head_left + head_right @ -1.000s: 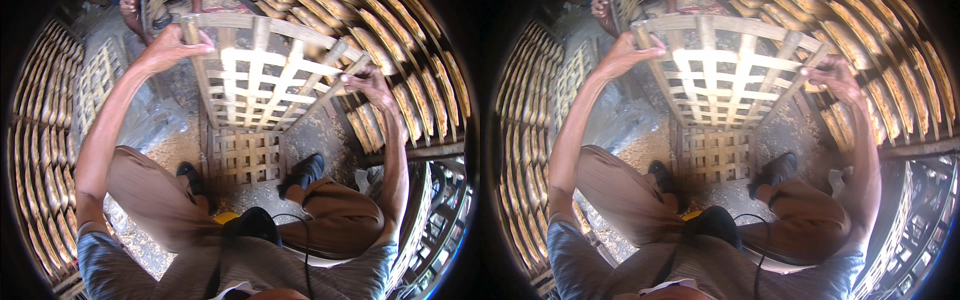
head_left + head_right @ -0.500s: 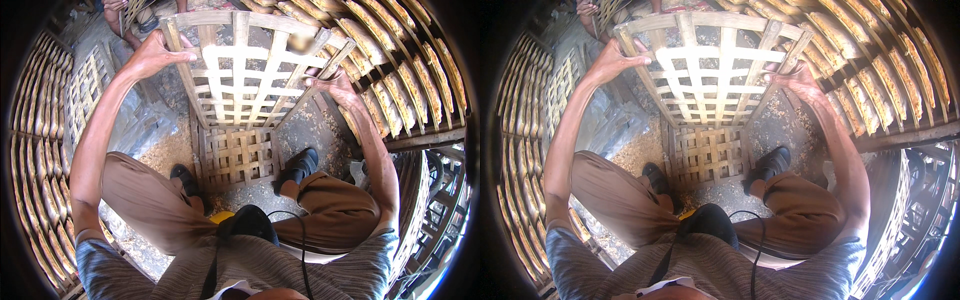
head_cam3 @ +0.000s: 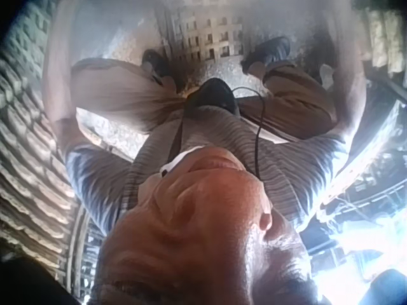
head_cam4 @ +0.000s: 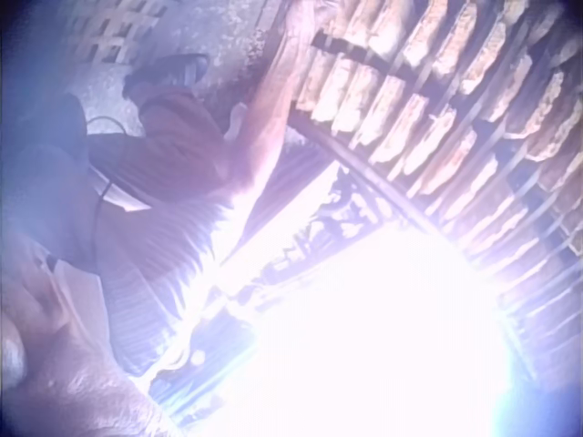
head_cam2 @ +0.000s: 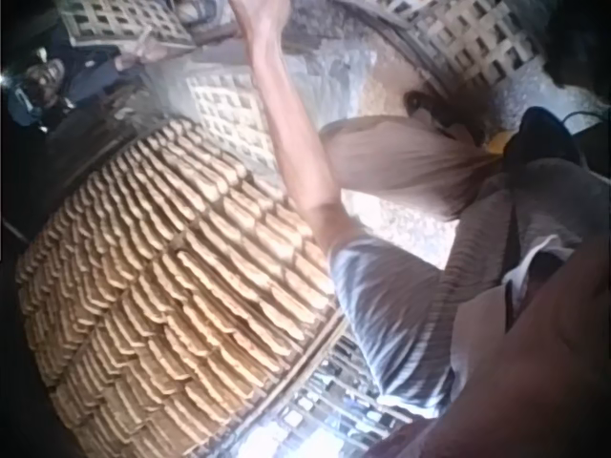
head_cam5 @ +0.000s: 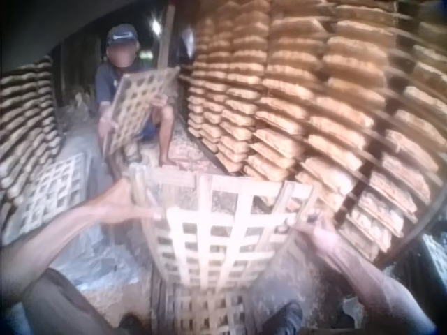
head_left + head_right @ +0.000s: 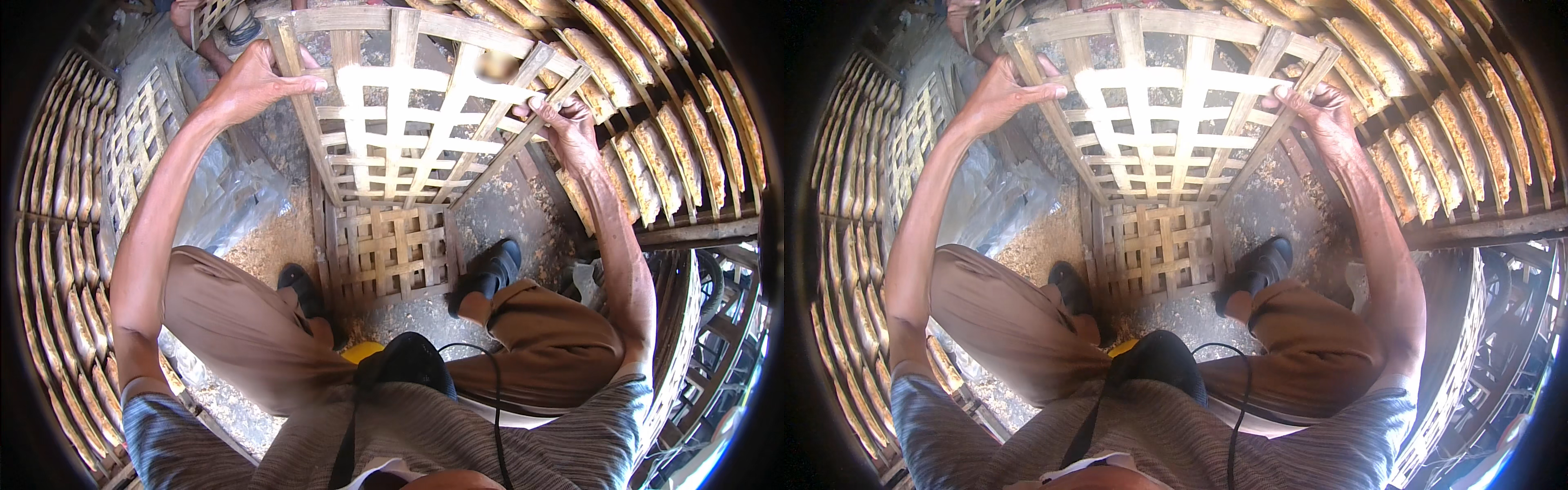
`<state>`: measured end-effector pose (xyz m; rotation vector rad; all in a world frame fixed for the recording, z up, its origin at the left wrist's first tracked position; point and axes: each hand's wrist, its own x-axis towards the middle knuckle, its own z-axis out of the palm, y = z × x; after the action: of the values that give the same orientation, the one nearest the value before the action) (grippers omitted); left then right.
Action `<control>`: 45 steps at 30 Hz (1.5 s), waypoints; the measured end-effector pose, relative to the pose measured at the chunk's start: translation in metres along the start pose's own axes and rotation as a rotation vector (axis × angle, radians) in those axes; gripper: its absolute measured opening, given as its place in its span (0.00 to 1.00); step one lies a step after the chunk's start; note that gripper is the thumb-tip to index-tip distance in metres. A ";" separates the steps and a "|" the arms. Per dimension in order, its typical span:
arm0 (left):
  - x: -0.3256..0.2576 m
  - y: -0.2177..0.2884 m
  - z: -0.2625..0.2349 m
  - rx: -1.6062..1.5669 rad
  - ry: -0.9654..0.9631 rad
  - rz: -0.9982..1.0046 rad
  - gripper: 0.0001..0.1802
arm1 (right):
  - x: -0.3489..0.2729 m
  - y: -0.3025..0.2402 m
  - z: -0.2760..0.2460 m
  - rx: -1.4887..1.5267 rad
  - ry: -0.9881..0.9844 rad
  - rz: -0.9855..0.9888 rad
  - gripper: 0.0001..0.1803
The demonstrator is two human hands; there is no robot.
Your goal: The person sits on the floor and assembles a square wooden lattice frame by hand, aligning and pressing the interlocking slats together. The person repeatedly lifts, rotates, and adjusts the lattice, then places it on the floor and handles a plastic bag before continuing to manipulate the lattice.
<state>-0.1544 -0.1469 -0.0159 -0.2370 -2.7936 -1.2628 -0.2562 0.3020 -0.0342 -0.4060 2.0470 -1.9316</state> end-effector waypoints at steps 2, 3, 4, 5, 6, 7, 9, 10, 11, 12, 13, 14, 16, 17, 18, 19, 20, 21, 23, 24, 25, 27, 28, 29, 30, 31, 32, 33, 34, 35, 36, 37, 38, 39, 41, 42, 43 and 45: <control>-0.001 -0.003 0.002 0.003 0.007 -0.019 0.16 | 0.003 0.005 -0.003 -0.170 -0.020 -0.001 0.12; 0.001 -0.004 0.003 0.008 0.009 -0.024 0.16 | 0.005 0.008 -0.006 -0.253 -0.026 -0.004 0.12; 0.003 -0.006 0.005 0.024 -0.003 -0.030 0.18 | 0.005 0.011 -0.010 -0.328 -0.041 0.012 0.12; 0.004 -0.009 0.007 0.041 -0.015 -0.036 0.20 | 0.005 0.014 -0.013 -0.405 -0.056 0.028 0.12; 0.003 -0.013 0.008 0.059 -0.025 -0.044 0.23 | 0.006 0.018 -0.017 -0.479 -0.074 0.042 0.12; 0.003 -0.017 0.011 0.038 -0.042 -0.052 0.24 | 0.009 0.025 -0.019 -0.456 -0.084 0.032 0.10; 0.003 -0.019 0.016 -0.006 -0.080 -0.068 0.26 | 0.009 0.031 -0.024 -0.336 -0.108 0.060 0.11; 0.003 -0.017 0.018 -0.029 -0.085 -0.081 0.24 | 0.009 0.034 -0.025 -0.276 -0.119 0.075 0.12; 0.001 -0.016 0.020 -0.052 -0.091 -0.093 0.22 | 0.016 0.038 -0.034 -0.450 -0.163 0.028 0.12; -0.002 -0.014 0.019 -0.072 -0.093 -0.112 0.20 | 0.016 0.034 -0.031 -0.402 -0.124 0.027 0.12; -0.003 -0.015 0.017 -0.069 -0.105 -0.107 0.21 | 0.016 0.028 -0.030 -0.355 -0.085 0.027 0.12; -0.002 -0.016 0.015 -0.065 -0.116 -0.104 0.21 | 0.016 0.021 -0.029 -0.307 -0.046 0.027 0.12; -0.001 -0.014 0.013 -0.047 -0.146 -0.117 0.21 | 0.014 0.015 -0.024 -0.245 -0.052 0.010 0.14; -0.001 -0.013 0.011 -0.030 -0.164 -0.138 0.22 | 0.016 0.017 -0.024 -0.312 -0.046 0.022 0.15; 0.000 -0.011 0.010 -0.015 -0.183 -0.154 0.22 | 0.016 0.020 -0.024 -0.381 -0.035 0.034 0.15; 0.001 -0.013 0.011 -0.004 -0.181 -0.152 0.22 | 0.014 0.028 -0.019 -0.398 -0.042 -0.060 0.17; 0.002 -0.014 0.011 0.006 -0.178 -0.150 0.22 | 0.013 0.039 -0.011 -0.364 -0.036 -0.137 0.18; 0.003 -0.016 0.013 0.016 -0.176 -0.150 0.23 | 0.013 0.047 -0.006 -0.282 -0.031 -0.143 0.18; 0.006 -0.018 0.014 0.023 -0.178 -0.121 0.23 | 0.014 0.050 -0.008 -0.210 -0.044 -0.119 0.18; 0.004 -0.018 0.013 0.028 -0.177 -0.115 0.23 | 0.016 0.045 -0.010 -0.215 -0.071 -0.087 0.18; 0.002 -0.019 0.014 0.027 -0.179 -0.144 0.24 | 0.017 0.040 -0.011 -0.219 -0.098 -0.055 0.17; 0.000 -0.020 0.015 0.023 -0.182 -0.194 0.25 | 0.014 0.025 -0.015 -0.514 -0.131 0.024 0.12; -0.001 -0.023 0.016 -0.009 -0.188 -0.203 0.24 | 0.011 0.020 -0.015 -0.664 -0.145 0.061 0.10; -0.002 -0.028 0.020 -0.041 -0.195 -0.211 0.23 | 0.008 0.024 -0.013 -0.484 -0.153 0.040 0.13; 0.000 -0.031 0.025 -0.075 -0.208 -0.213 0.22 | 0.010 0.031 -0.023 -0.572 -0.160 0.058 0.14; 0.000 -0.031 0.028 -0.090 -0.204 -0.220 0.26 | 0.016 0.039 -0.035 -0.656 -0.173 0.079 0.14; 0.000 -0.031 0.029 -0.053 -0.211 -0.214 0.27 | 0.019 0.048 -0.046 -0.740 -0.186 0.099 0.15; -0.002 -0.029 0.026 -0.012 -0.213 -0.213 0.28 | 0.013 0.034 -0.032 -0.686 -0.174 0.103 0.15; -0.004 -0.028 0.025 0.028 -0.216 -0.211 0.28 | 0.013 0.035 -0.030 -0.580 -0.127 0.065 0.14; -0.006 -0.028 0.025 0.038 -0.212 -0.214 0.29 | 0.013 0.037 -0.028 -0.473 -0.079 0.028 0.14; -0.006 -0.027 0.025 0.047 -0.206 -0.212 0.29 | 0.013 0.033 -0.025 -0.370 -0.029 -0.011 0.13; -0.006 -0.026 0.024 0.056 -0.201 -0.209 0.29 | 0.012 0.027 -0.024 -0.312 -0.003 -0.015 0.11; -0.006 -0.026 0.024 0.077 -0.199 -0.208 0.29 | 0.011 0.021 -0.024 -0.254 0.023 -0.018 0.10; -0.005 -0.023 0.025 0.097 -0.199 -0.204 0.30 | 0.008 0.010 -0.022 -0.197 0.051 -0.022 0.08; -0.004 -0.019 0.025 0.096 -0.201 -0.215 0.29 | 0.009 -0.002 -0.020 -0.163 0.085 -0.033 0.08; -0.004 -0.015 0.024 0.077 -0.207 -0.225 0.29 | 0.009 -0.008 -0.021 -0.228 0.114 -0.044 0.10; -0.003 -0.013 0.024 0.058 -0.214 -0.236 0.29 | 0.010 -0.009 -0.021 -0.122 0.098 -0.088 0.12; -0.003 -0.015 0.026 0.044 -0.203 -0.242 0.29 | 0.014 -0.013 -0.025 -0.017 0.069 -0.143 0.13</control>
<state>-0.1542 -0.1379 -0.0445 -0.0244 -3.0985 -1.2882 -0.2790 0.3189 -0.0197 -0.5092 2.1320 -2.0378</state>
